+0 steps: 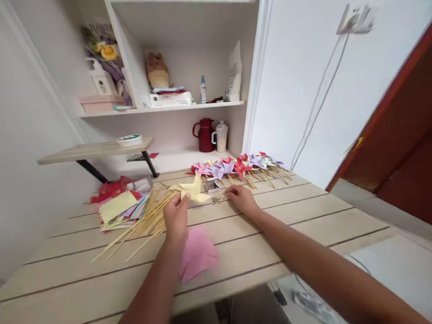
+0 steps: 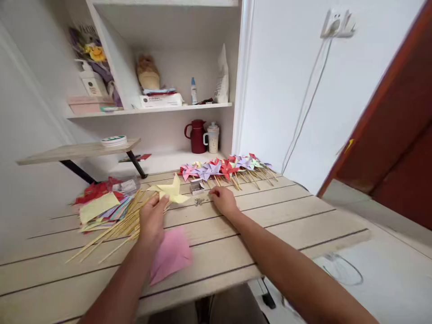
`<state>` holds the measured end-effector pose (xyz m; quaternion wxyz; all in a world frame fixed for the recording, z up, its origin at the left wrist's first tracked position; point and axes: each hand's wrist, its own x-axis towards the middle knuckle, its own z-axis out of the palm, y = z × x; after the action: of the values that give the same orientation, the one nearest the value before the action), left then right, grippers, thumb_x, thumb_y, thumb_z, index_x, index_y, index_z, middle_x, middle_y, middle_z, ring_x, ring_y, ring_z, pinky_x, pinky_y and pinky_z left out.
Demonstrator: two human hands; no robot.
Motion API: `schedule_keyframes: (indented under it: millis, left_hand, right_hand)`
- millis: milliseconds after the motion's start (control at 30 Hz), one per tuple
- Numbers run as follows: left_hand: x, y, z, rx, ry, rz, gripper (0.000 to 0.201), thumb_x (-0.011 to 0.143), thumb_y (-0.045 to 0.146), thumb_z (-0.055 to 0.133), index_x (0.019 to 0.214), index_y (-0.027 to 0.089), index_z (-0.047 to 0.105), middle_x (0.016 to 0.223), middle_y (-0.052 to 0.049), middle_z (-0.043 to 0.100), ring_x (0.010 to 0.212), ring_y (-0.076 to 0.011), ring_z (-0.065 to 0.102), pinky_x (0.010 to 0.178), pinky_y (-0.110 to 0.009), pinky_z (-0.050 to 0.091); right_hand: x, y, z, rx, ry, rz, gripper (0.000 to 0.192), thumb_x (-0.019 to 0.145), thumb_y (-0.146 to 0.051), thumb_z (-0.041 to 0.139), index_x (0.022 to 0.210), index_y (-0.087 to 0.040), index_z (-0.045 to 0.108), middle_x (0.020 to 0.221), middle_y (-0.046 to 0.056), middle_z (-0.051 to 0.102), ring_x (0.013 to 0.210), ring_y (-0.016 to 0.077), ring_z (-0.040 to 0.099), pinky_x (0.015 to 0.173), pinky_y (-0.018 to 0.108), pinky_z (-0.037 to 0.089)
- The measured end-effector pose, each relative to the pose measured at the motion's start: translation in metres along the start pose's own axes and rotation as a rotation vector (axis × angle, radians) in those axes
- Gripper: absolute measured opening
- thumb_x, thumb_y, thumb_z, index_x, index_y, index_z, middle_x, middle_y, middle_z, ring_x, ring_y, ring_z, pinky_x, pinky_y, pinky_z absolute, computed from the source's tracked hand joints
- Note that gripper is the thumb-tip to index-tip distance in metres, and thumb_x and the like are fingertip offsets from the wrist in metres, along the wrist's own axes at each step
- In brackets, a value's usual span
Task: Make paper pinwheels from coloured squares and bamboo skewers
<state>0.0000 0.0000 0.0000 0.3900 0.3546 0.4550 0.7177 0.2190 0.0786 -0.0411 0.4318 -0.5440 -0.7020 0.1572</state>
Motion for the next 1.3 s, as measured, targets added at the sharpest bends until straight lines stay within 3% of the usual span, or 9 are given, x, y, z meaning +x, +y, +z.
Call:
schedule_keyframes:
  millis: [167, 333, 500, 667, 933, 1300]
  left_hand:
    - [-0.001, 0.003, 0.003, -0.005, 0.002, 0.021, 0.026, 0.071, 0.028, 0.076, 0.094, 0.016, 0.075, 0.097, -0.006, 0.076, 0.095, -0.0225, 0.067, 0.091, -0.036, 0.048]
    - [-0.002, 0.005, 0.004, -0.023, 0.046, 0.003, 0.022, 0.068, 0.028, 0.077, 0.087, 0.016, 0.075, 0.091, -0.004, 0.075, 0.091, -0.0204, 0.066, 0.090, -0.034, 0.047]
    - [0.000, 0.006, 0.003, -0.039, 0.124, -0.055, 0.023, 0.064, 0.025, 0.078, 0.085, 0.016, 0.074, 0.087, -0.002, 0.073, 0.085, -0.0165, 0.064, 0.083, -0.029, 0.046]
    - [0.001, 0.005, 0.002, -0.038, 0.141, -0.074, 0.021, 0.061, 0.025, 0.079, 0.079, 0.016, 0.072, 0.076, 0.000, 0.069, 0.076, -0.0158, 0.061, 0.075, -0.028, 0.045]
    - [0.001, 0.005, 0.003, -0.036, 0.134, -0.075, 0.020, 0.061, 0.025, 0.079, 0.078, 0.016, 0.072, 0.076, 0.000, 0.069, 0.073, -0.0144, 0.058, 0.072, -0.027, 0.043]
    - [-0.002, 0.003, 0.002, -0.033, 0.050, -0.110, 0.021, 0.062, 0.027, 0.079, 0.079, 0.016, 0.073, 0.077, -0.001, 0.069, 0.069, -0.0137, 0.058, 0.067, -0.025, 0.042]
  right_hand:
    - [-0.006, 0.004, -0.016, 0.000, -0.004, -0.047, 0.020, 0.078, -0.013, 0.057, 0.084, -0.019, 0.076, 0.085, 0.006, 0.070, 0.085, 0.0216, 0.062, 0.080, 0.032, 0.048]
    - [-0.016, -0.001, -0.017, -0.011, -0.081, -0.107, 0.024, 0.080, -0.011, 0.058, 0.088, -0.021, 0.078, 0.098, 0.008, 0.064, 0.086, 0.0201, 0.061, 0.082, 0.032, 0.049]
    - [-0.014, -0.004, -0.016, -0.054, -0.097, -0.077, 0.026, 0.083, -0.011, 0.057, 0.094, -0.020, 0.079, 0.099, 0.010, 0.062, 0.090, 0.0215, 0.061, 0.086, 0.033, 0.048]
    - [-0.006, -0.007, -0.011, -0.110, -0.133, -0.002, 0.025, 0.088, -0.027, 0.060, 0.105, -0.025, 0.078, 0.098, 0.008, 0.067, 0.081, 0.0202, 0.061, 0.079, 0.031, 0.046]
    - [0.005, -0.013, -0.005, -0.192, -0.200, 0.084, 0.015, 0.084, -0.029, 0.063, 0.084, -0.026, 0.078, 0.091, 0.002, 0.074, 0.082, 0.0197, 0.064, 0.066, 0.026, 0.038]
    - [0.004, -0.015, -0.009, -0.171, -0.222, 0.140, 0.016, 0.083, -0.028, 0.061, 0.080, -0.024, 0.076, 0.083, 0.001, 0.076, 0.078, 0.0187, 0.065, 0.065, 0.025, 0.039]
